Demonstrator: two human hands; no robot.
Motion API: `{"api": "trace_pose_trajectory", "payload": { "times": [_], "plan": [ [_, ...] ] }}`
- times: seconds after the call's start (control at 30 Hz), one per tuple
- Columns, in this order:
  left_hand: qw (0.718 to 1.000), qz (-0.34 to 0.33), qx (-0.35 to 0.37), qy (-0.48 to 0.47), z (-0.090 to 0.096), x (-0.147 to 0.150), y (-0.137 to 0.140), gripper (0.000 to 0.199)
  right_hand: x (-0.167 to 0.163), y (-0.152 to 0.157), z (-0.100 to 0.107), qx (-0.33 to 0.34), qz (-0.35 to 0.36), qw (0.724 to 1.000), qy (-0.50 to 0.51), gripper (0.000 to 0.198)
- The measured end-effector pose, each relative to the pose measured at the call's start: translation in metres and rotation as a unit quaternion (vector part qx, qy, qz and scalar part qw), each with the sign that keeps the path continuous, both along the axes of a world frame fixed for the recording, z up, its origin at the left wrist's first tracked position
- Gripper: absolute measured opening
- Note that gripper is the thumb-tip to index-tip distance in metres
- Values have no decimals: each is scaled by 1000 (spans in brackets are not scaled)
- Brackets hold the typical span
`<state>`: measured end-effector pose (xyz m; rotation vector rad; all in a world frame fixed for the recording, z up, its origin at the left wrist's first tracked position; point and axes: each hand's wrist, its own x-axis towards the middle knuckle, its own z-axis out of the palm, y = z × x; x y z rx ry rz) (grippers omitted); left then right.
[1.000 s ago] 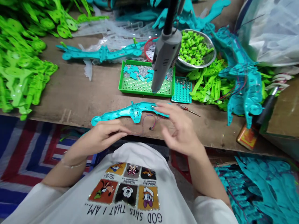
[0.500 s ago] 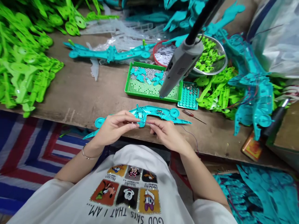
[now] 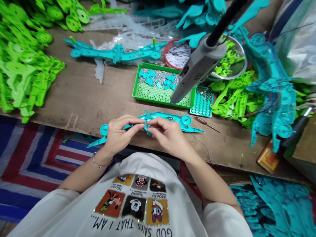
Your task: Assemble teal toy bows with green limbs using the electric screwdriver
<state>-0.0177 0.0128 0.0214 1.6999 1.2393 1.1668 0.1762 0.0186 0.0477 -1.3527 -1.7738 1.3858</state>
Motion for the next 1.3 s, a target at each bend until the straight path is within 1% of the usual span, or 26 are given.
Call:
{"api": "trace_pose_trajectory", "payload": {
  "times": [0.07,0.13,0.23,0.3,0.33,0.37,0.47,0.5,0.53,0.57,0.6,0.67,0.73,0.8,0.87,1.0,1.07,1.17,1.3],
  "plan": [
    [999,17,20,34,-6,-2,-1,11,4,3,2,79,-15,993,-82,17],
    [996,5,55,71,-12,-3,-2,11,8,6,2,141,-6,980,-141,17],
    [988,-17,85,131,-21,-1,-6,16,12,11,-1,181,41,964,-192,20],
    [980,-30,78,180,-25,1,-7,18,14,14,-2,201,76,946,-243,23],
    [975,-36,68,206,-26,1,-7,19,16,16,-1,212,90,932,-280,24],
    [970,-40,59,231,-27,2,-7,31,17,17,0,223,100,915,-322,26],
    [957,-35,45,286,-27,3,-6,95,20,23,6,239,129,854,-444,28],
    [953,-31,42,298,-28,4,-5,110,21,24,7,243,142,837,-470,27],
    [950,-29,38,309,-28,4,-5,121,21,25,8,248,153,822,-489,27],
    [946,-28,32,321,-29,5,-4,127,20,26,8,253,162,811,-502,26],
    [941,-28,26,336,-29,6,-4,129,19,27,8,256,170,803,-511,26],
    [932,-31,20,361,-31,7,-4,128,16,28,8,250,182,795,-522,28],
    [927,-29,20,374,-33,8,-4,122,12,29,7,232,191,798,-523,29],
    [927,-26,24,372,-34,9,-4,118,9,31,7,209,191,812,-510,29],
    [929,-28,29,368,-33,8,-3,117,9,33,7,183,183,837,-482,29],
    [934,-49,43,352,-27,6,-1,117,16,38,2,133,157,898,-389,25],
    [935,-57,50,346,-25,6,-1,117,19,39,-2,116,145,917,-353,23],
    [935,-63,46,345,-27,7,-2,114,22,36,-8,93,138,926,-337,22],
    [943,-64,27,325,-33,7,-2,109,19,28,-14,71,115,923,-361,24]
  ]
}}
